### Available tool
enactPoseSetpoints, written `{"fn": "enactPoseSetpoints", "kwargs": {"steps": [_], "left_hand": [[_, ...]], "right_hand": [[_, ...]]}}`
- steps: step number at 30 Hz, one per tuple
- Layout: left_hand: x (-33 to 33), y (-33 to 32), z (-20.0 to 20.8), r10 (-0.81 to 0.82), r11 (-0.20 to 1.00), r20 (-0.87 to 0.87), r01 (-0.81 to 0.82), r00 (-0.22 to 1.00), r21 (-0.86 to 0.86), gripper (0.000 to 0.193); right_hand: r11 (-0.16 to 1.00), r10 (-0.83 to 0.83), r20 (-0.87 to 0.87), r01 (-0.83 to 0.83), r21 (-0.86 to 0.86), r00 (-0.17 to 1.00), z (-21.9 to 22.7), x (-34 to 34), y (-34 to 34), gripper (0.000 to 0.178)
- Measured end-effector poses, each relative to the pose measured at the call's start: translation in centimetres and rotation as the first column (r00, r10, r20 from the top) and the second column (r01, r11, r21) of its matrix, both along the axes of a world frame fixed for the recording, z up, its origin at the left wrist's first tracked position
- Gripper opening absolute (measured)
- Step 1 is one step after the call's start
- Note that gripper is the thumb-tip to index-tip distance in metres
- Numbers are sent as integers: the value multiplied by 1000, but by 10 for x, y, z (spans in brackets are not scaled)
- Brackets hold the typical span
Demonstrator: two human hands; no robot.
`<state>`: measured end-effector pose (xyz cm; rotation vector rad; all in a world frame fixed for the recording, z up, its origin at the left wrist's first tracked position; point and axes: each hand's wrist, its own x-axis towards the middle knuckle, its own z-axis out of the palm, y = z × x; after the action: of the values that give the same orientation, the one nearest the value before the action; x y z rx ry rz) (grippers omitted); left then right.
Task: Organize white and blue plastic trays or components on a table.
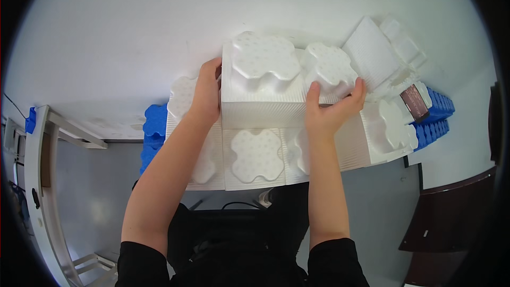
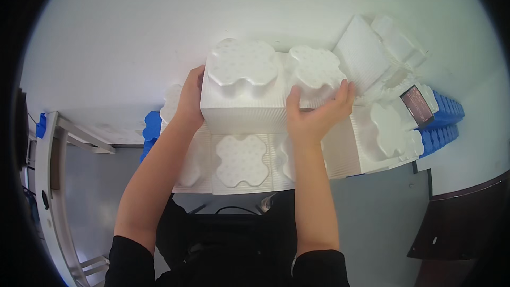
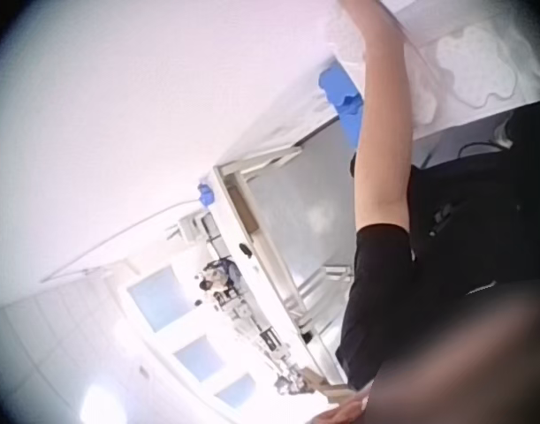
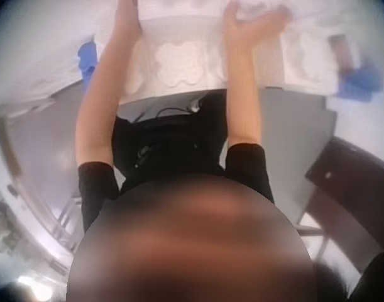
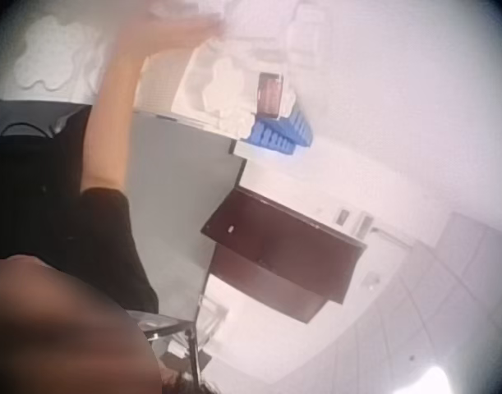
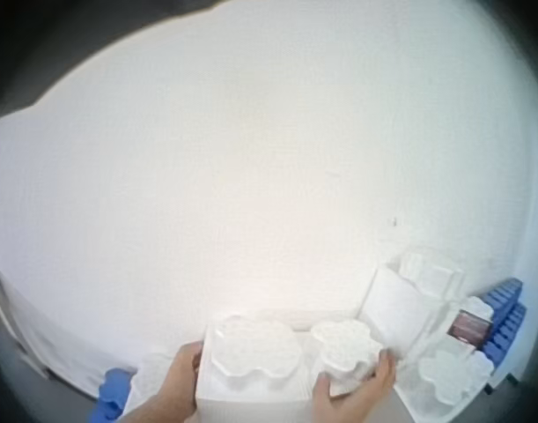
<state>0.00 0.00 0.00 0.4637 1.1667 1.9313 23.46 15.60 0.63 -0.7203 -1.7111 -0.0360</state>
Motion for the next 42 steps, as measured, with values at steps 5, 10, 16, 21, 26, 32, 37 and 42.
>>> {"fn": "enactPoseSetpoints", "kwargs": {"steps": [5,10,16,21,26,32,37,42], "left_hand": [[10,-5,6,36,998,-115,-30,993,55,82],[38,-16,23,-9,997,-66,14,998,80,89],[31,-19,5,-38,994,-109,49,993,94,97],[38,-22,14,-63,992,-89,72,994,104,98],[43,-27,19,-63,986,-105,78,992,145,94],[42,-32,17,-68,981,-148,93,987,172,86],[45,-30,18,-48,978,-167,80,985,190,85],[51,-31,25,-6,988,-164,31,986,152,85]], "right_hand": [[984,-26,97,43,-174,995,33,-7,-13,107],[888,53,222,56,-456,974,82,1,-17,110],[900,44,181,40,-434,983,67,-5,-18,105],[880,40,138,30,-473,990,74,-9,-14,99],[888,44,126,19,-460,991,77,-9,-15,97],[923,50,18,-39,-383,999,65,-6,-24,95],[918,13,86,22,-396,996,75,-6,-18,93],[906,18,64,11,-422,998,74,-7,-20,92]]}}
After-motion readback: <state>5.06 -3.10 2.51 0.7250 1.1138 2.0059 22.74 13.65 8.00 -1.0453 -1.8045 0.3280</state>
